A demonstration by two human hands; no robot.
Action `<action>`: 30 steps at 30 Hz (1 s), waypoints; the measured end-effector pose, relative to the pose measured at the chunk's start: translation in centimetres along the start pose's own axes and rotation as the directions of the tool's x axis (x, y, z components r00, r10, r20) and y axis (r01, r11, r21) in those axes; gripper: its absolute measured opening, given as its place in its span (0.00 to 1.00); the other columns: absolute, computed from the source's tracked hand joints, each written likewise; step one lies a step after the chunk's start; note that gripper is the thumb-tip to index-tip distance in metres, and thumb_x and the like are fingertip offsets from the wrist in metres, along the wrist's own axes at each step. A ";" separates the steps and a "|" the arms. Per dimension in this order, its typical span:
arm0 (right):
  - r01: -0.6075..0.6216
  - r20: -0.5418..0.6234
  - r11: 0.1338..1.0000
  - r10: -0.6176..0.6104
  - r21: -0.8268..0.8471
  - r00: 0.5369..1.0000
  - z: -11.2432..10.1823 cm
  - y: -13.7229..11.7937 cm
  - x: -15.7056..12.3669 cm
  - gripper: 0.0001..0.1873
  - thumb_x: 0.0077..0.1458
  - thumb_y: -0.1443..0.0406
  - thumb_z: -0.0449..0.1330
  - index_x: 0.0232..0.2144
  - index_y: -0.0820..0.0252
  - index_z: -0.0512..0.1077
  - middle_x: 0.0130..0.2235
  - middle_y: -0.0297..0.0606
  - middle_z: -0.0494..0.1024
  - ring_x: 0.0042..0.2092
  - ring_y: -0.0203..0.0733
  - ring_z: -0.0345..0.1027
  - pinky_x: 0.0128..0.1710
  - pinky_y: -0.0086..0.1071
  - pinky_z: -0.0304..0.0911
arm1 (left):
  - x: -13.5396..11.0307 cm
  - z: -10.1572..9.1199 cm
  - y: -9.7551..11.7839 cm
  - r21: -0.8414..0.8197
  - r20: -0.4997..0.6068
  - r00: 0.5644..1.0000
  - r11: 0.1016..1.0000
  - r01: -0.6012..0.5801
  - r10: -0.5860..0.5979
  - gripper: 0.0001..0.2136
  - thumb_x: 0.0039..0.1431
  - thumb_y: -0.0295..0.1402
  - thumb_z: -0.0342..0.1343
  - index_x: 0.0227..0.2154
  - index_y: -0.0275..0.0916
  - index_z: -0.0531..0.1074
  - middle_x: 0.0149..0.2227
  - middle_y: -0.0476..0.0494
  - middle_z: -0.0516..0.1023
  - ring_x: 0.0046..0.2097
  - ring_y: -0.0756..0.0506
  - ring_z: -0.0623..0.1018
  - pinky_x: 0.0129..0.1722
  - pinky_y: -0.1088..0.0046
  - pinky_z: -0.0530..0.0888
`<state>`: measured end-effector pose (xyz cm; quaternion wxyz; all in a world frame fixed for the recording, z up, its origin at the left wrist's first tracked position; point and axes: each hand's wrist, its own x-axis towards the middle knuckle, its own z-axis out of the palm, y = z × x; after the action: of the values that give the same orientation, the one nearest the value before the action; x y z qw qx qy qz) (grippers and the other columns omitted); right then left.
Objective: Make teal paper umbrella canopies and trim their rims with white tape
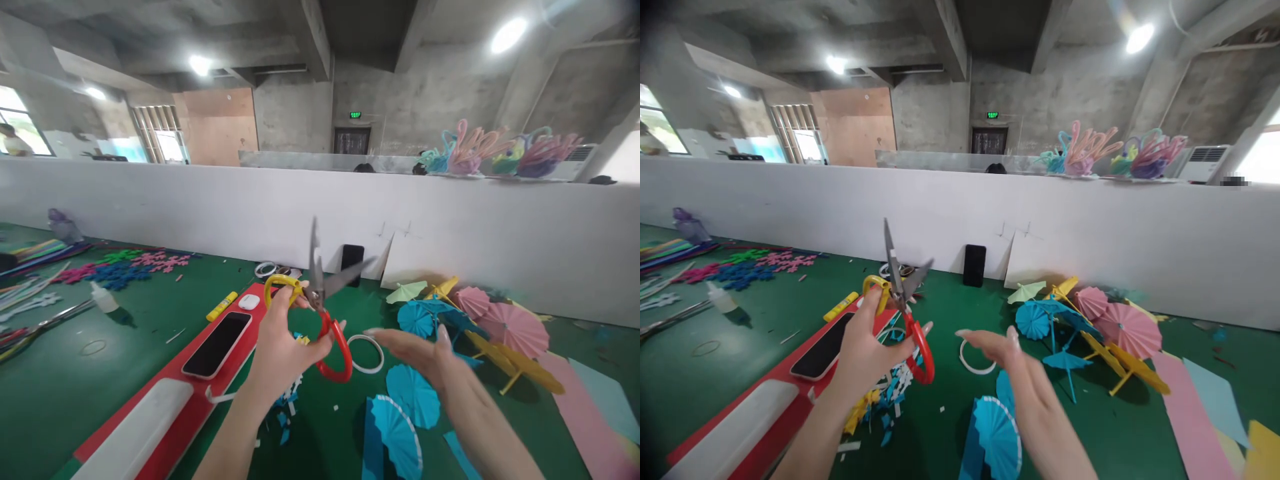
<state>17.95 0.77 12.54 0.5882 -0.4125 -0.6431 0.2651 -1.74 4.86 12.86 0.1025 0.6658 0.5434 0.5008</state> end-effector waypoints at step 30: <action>0.231 0.059 0.940 -0.223 -0.251 0.973 -4.2 -2.5 -0.4 0.11 0.61 0.69 0.52 0.40 0.54 0.73 0.38 0.34 0.79 0.38 0.38 0.73 0.36 0.26 0.69 | -4.5 -0.8 3.8 0.267 0.355 0.817 0.788 -0.555 0.455 0.21 0.38 0.35 0.53 0.40 0.42 0.60 0.34 0.43 0.77 0.35 0.37 0.78 0.29 0.64 0.74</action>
<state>21.51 -1.46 15.06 0.5470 -0.4043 -0.7238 0.1161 0.45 -0.67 13.35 -0.0863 0.8570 0.4058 0.3057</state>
